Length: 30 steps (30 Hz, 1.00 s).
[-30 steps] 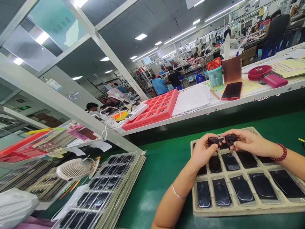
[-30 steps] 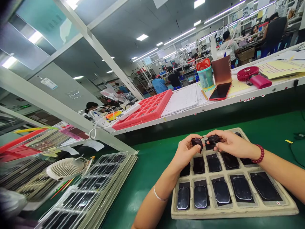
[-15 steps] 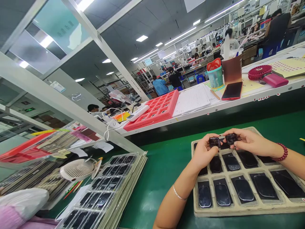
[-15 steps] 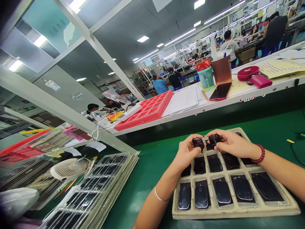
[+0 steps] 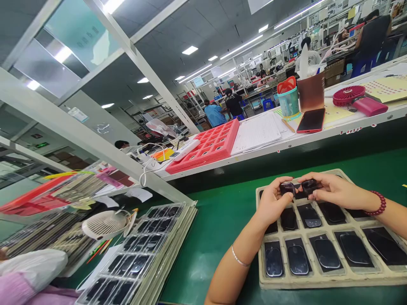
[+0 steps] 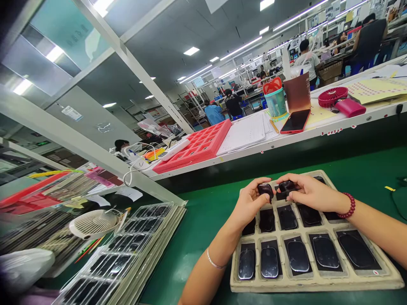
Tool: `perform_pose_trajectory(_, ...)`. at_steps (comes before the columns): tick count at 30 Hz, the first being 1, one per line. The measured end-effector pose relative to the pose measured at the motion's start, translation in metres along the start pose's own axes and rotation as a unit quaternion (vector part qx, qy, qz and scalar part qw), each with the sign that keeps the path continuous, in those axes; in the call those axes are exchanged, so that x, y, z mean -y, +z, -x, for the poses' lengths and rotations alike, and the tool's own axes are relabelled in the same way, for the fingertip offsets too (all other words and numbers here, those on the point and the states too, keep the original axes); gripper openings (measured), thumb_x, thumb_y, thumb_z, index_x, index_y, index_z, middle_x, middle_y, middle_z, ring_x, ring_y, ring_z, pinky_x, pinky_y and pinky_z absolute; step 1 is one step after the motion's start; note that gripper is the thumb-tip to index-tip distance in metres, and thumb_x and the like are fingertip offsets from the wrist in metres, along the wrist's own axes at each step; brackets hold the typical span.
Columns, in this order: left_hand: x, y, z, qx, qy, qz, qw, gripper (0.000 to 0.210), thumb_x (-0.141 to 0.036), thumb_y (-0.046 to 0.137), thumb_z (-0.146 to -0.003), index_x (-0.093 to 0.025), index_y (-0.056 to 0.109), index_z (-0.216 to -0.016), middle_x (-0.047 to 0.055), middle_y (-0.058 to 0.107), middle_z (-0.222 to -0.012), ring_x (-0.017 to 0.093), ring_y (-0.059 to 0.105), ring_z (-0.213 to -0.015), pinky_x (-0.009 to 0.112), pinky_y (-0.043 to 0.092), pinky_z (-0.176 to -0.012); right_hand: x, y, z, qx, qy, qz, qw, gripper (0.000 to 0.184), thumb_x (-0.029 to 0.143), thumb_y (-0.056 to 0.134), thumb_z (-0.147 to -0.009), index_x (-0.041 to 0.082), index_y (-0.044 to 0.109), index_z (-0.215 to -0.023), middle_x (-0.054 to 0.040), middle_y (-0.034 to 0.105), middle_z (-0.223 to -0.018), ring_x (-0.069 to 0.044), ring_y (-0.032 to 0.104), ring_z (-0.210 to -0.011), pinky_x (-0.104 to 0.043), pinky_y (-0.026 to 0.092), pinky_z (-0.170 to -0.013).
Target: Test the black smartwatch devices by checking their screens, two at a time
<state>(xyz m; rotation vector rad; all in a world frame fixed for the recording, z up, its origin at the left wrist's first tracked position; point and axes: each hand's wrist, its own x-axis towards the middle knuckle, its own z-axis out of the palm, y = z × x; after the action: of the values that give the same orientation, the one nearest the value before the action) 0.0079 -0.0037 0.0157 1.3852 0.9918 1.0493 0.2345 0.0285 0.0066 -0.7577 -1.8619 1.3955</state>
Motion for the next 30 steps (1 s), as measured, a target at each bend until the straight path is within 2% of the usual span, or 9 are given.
perform_pose_trajectory(3,0.0008,-0.0005,-0.0007,-0.004,0.015,-0.018,1.0,0.037,-0.018,0.066,-0.076,-0.016,0.065,-0.114,0.007,0.071,-0.094,0.018,0.066,-0.087,0.027,0.053,-0.074,-0.0003,-0.0002,-0.0001,-0.003,0.022,-0.014,1.0,0.038,0.037,0.07,-0.087,0.022,0.071,-0.122,-0.009,0.075,-0.109,-0.022,0.073,-0.076,-0.036,0.064,-0.073)
perform_pose_trajectory(7,0.0053,-0.0006,-0.0021,-0.006,0.013,-0.038,0.999,0.052,-0.013,0.064,-0.073,-0.018,0.061,-0.125,0.008,0.07,-0.103,0.018,0.065,-0.093,0.028,0.053,-0.08,-0.0016,-0.0002,0.0011,-0.017,0.017,-0.007,1.0,0.039,0.034,0.072,-0.084,0.022,0.069,-0.121,-0.0081,0.074,-0.106,-0.024,0.073,-0.086,-0.034,0.063,-0.076)
perform_pose_trajectory(12,0.0094,-0.0013,-0.0034,-0.005,0.013,-0.047,0.999,0.056,-0.013,0.063,-0.072,-0.019,0.061,-0.128,0.008,0.07,-0.105,0.017,0.065,-0.089,0.029,0.054,-0.08,-0.0041,-0.0002,0.0015,-0.029,0.015,-0.001,0.999,0.041,0.036,0.071,-0.086,0.023,0.068,-0.124,-0.0092,0.073,-0.113,-0.026,0.073,-0.093,-0.036,0.063,-0.081)
perform_pose_trajectory(18,0.0053,-0.0018,-0.0012,-0.012,0.01,-0.063,0.998,0.052,-0.016,0.068,-0.075,-0.019,0.062,-0.127,0.008,0.07,-0.104,0.019,0.066,-0.09,0.027,0.053,-0.075,-0.0027,-0.0014,-0.0002,-0.018,0.006,0.011,1.0,0.04,0.036,0.075,-0.085,0.023,0.069,-0.122,-0.0092,0.073,-0.114,-0.028,0.072,-0.096,-0.036,0.061,-0.081)
perform_pose_trajectory(23,0.0033,-0.0012,-0.0009,-0.011,0.015,-0.049,0.999,0.038,-0.021,0.068,-0.078,-0.016,0.065,-0.116,0.007,0.07,-0.095,0.018,0.064,-0.085,0.029,0.052,-0.076,-0.0033,-0.0011,0.0001,-0.009,0.019,-0.006,1.0,0.039,0.04,0.072,-0.087,0.02,0.07,-0.121,-0.0086,0.074,-0.105,-0.021,0.07,-0.077,-0.036,0.062,-0.075)
perform_pose_trajectory(30,0.0022,-0.0013,-0.0022,-0.018,0.011,-0.028,0.999,0.035,-0.019,0.071,-0.075,-0.017,0.067,-0.11,0.006,0.07,-0.093,0.017,0.063,-0.082,0.027,0.051,-0.073,0.0042,-0.001,0.0011,-0.003,0.018,0.004,1.0,0.037,0.032,0.069,-0.085,0.02,0.072,-0.119,-0.0072,0.073,-0.101,-0.021,0.072,-0.075,-0.034,0.062,-0.072)
